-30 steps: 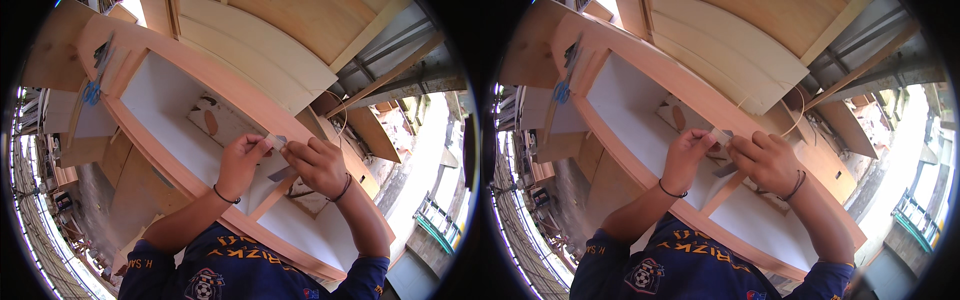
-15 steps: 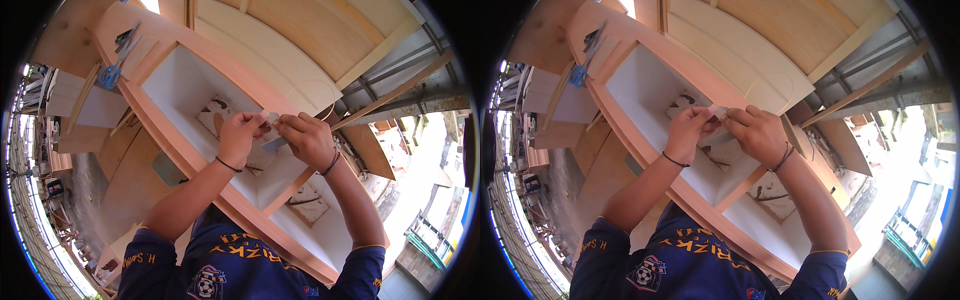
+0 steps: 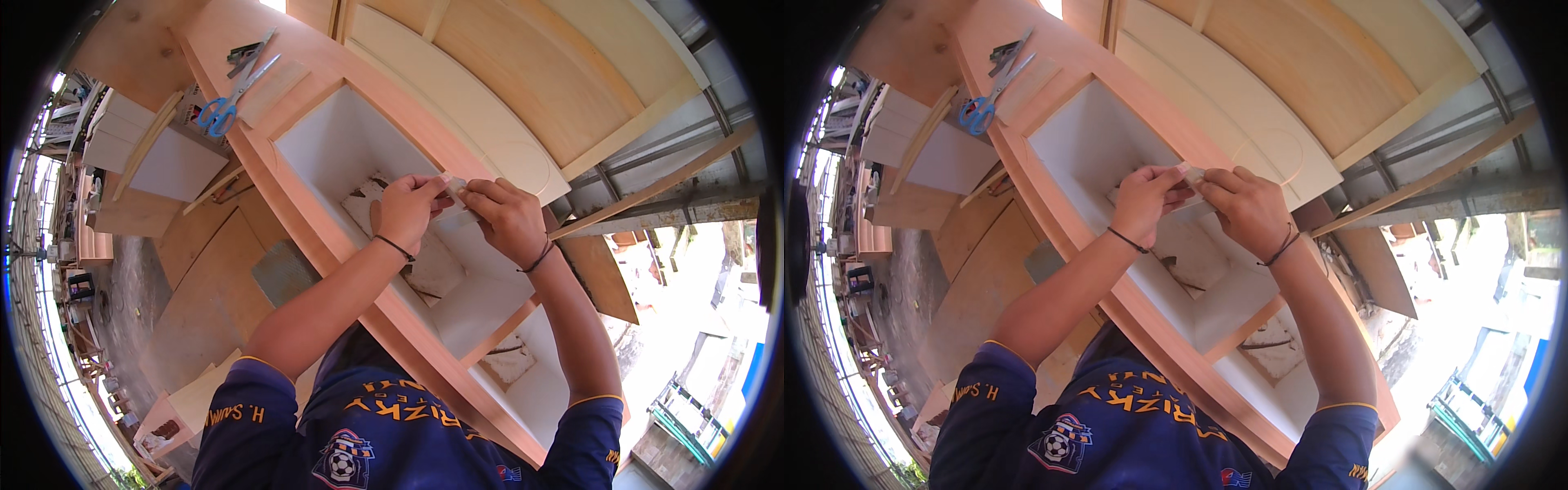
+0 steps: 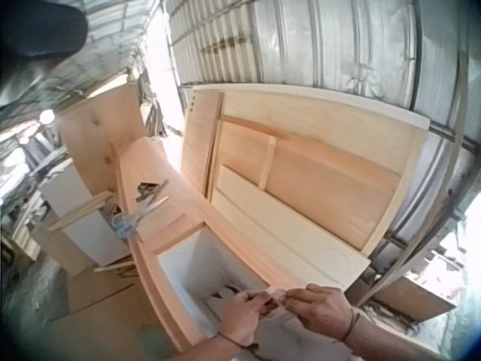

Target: The person applies a flexible edging strip to the exposed rims of a wooden cabinet, using a white pressing block to secure the adhesive and a utility knife to trim the excess material.

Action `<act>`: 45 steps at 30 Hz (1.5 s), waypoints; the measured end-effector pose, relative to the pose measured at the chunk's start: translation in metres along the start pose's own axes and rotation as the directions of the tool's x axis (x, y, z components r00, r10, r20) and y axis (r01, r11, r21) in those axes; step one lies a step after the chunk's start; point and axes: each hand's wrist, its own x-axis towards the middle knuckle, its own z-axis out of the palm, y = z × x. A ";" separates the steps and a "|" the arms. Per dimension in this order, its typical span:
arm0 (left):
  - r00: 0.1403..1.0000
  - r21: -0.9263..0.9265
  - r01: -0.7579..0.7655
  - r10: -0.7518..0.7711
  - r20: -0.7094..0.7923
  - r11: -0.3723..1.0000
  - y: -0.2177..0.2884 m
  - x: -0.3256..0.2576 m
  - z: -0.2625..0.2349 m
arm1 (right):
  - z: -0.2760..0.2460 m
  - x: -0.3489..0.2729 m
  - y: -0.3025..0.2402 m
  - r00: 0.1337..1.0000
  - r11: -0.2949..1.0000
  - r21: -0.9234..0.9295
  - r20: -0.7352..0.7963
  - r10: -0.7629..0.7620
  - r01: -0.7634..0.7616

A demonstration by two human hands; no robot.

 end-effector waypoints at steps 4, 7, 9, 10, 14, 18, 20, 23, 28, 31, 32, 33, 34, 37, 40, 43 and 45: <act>1.000 -0.019 -0.003 0.003 0.005 1.000 0.010 0.011 -0.009 | 0.008 0.016 0.003 1.000 1.000 -0.020 0.019 0.003 -0.003; 1.000 -0.032 0.002 -0.002 0.002 1.000 0.016 0.020 -0.018 | 0.014 0.029 0.002 1.000 1.000 -0.029 0.023 -0.002 0.003; 1.000 -0.044 0.006 -0.007 -0.003 0.999 0.021 0.026 -0.022 | 0.018 0.038 0.003 1.000 1.000 -0.030 0.016 -0.006 0.007; 1.000 -0.051 0.006 -0.006 -0.010 0.999 0.024 0.029 -0.024 | 0.022 0.044 0.004 1.000 1.000 -0.027 0.008 -0.012 0.012; 1.000 -0.039 0.000 -0.001 -0.027 0.999 0.039 0.043 -0.035 | 0.032 0.065 0.006 1.000 1.000 -0.020 0.001 -0.001 0.001; 0.998 -0.066 -0.025 0.021 -0.052 0.998 0.050 0.061 -0.048 | 0.046 0.090 0.009 0.999 1.000 -0.012 -0.033 -0.014 0.014; 0.997 -0.065 -0.032 0.027 -0.073 0.997 0.057 0.067 -0.053 | 0.051 0.101 0.010 0.999 1.000 -0.013 -0.038 -0.016 0.016; 0.993 -0.048 -0.056 0.050 -0.108 0.997 0.067 0.075 -0.059 | 0.057 0.116 0.011 0.999 1.000 -0.019 -0.038 -0.022 0.021; 0.986 -0.066 -0.088 0.077 -0.150 0.994 0.081 0.088 -0.071 | 0.071 0.139 0.014 0.999 0.999 -0.015 -0.037 -0.031 0.030; 0.981 -0.081 -0.110 0.094 -0.172 0.991 0.089 0.095 -0.076 | 0.072 0.153 0.013 1.000 1.000 -0.011 -0.014 -0.015 0.015; 0.979 -0.085 -0.113 0.097 -0.182 0.990 0.091 0.099 -0.078 | 0.074 0.158 0.013 1.000 1.000 -0.003 -0.002 -0.007 0.007; 0.974 -0.109 -0.132 0.108 -0.201 0.985 0.093 0.102 -0.080 | 0.076 0.162 0.013 1.000 1.000 -0.007 -0.014 -0.018 0.018; 0.968 -0.133 -0.151 0.119 -0.221 0.980 0.094 0.105 -0.081 | 0.079 0.166 0.014 0.999 0.999 -0.012 -0.026 -0.029 0.029; 0.951 -0.168 -0.200 0.150 -0.272 0.965 0.098 0.115 -0.084 | 0.087 0.178 0.017 0.998 0.999 -0.015 -0.045 -0.048 0.047; 0.954 -0.188 -0.195 0.141 -0.265 0.963 0.103 0.122 -0.089 | 0.091 0.187 0.019 0.996 0.998 -0.014 -0.059 -0.070 0.069; 0.970 -0.199 -0.118 0.070 -0.233 0.973 0.108 0.124 -0.094 | 0.093 0.192 0.022 0.995 0.996 -0.006 -0.057 -0.085 0.085; 0.983 -0.228 -0.042 -0.001 -0.184 0.973 0.110 0.123 -0.095 | 0.093 0.193 0.024 0.995 0.996 0.007 -0.058 -0.085 0.086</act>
